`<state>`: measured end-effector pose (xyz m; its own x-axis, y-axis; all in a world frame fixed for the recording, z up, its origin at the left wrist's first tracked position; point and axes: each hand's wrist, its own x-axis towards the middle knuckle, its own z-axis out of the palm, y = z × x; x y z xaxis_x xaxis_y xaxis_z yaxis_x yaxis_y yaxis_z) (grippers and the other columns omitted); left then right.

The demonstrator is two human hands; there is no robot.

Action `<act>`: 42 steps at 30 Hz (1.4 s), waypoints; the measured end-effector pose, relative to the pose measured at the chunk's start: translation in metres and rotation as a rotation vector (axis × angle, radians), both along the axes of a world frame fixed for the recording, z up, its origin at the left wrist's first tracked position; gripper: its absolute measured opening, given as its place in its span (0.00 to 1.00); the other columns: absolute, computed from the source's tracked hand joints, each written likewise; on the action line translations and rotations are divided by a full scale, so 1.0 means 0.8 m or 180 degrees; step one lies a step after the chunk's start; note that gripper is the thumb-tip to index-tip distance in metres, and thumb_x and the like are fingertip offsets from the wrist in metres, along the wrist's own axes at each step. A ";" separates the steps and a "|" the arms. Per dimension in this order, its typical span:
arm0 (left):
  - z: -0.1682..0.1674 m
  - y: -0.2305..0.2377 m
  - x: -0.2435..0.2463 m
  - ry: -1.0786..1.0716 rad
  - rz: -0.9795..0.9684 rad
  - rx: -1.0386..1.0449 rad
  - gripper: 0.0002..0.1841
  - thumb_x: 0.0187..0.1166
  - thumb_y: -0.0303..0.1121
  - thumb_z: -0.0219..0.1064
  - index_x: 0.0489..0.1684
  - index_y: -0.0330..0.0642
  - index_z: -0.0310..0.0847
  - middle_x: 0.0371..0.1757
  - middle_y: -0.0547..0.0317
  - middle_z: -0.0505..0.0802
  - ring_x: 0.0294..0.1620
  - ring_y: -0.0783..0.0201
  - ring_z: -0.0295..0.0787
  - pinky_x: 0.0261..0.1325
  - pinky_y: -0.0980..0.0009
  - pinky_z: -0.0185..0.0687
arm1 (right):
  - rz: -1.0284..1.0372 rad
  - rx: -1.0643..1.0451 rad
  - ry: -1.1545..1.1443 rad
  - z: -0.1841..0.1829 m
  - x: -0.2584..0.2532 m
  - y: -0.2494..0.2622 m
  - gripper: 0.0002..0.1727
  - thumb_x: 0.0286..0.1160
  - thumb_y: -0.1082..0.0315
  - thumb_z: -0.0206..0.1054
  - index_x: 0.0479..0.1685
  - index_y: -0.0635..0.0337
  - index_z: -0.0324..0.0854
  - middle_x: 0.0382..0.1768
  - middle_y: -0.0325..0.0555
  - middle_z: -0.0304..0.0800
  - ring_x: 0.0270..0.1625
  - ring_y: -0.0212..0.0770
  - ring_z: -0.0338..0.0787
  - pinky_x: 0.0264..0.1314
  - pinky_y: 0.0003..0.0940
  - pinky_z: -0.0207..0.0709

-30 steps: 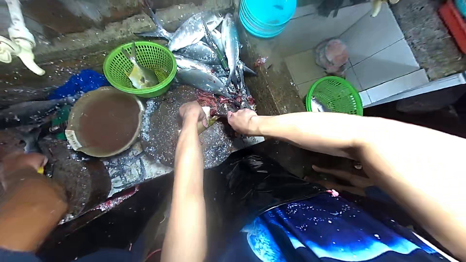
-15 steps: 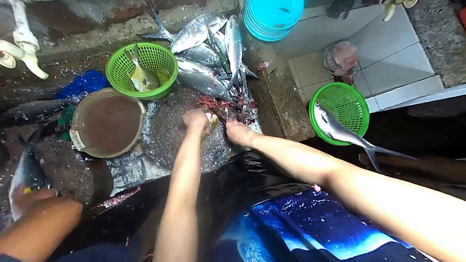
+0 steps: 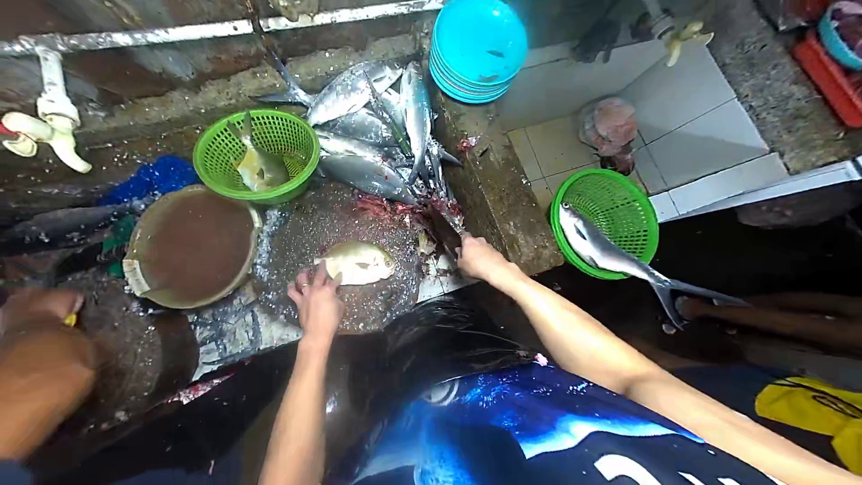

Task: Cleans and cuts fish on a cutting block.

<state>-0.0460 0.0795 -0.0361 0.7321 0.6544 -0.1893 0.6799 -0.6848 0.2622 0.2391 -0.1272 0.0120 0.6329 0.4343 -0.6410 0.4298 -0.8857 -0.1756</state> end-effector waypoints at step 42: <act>-0.067 -0.023 0.077 -0.0520 0.1574 -0.0593 0.28 0.91 0.49 0.49 0.70 0.30 0.73 0.76 0.28 0.75 0.80 0.30 0.68 0.77 0.34 0.68 | 0.1740 -0.0081 -0.0106 0.066 -0.092 0.093 0.22 0.79 0.58 0.63 0.68 0.54 0.69 0.35 0.54 0.89 0.41 0.61 0.93 0.38 0.61 0.85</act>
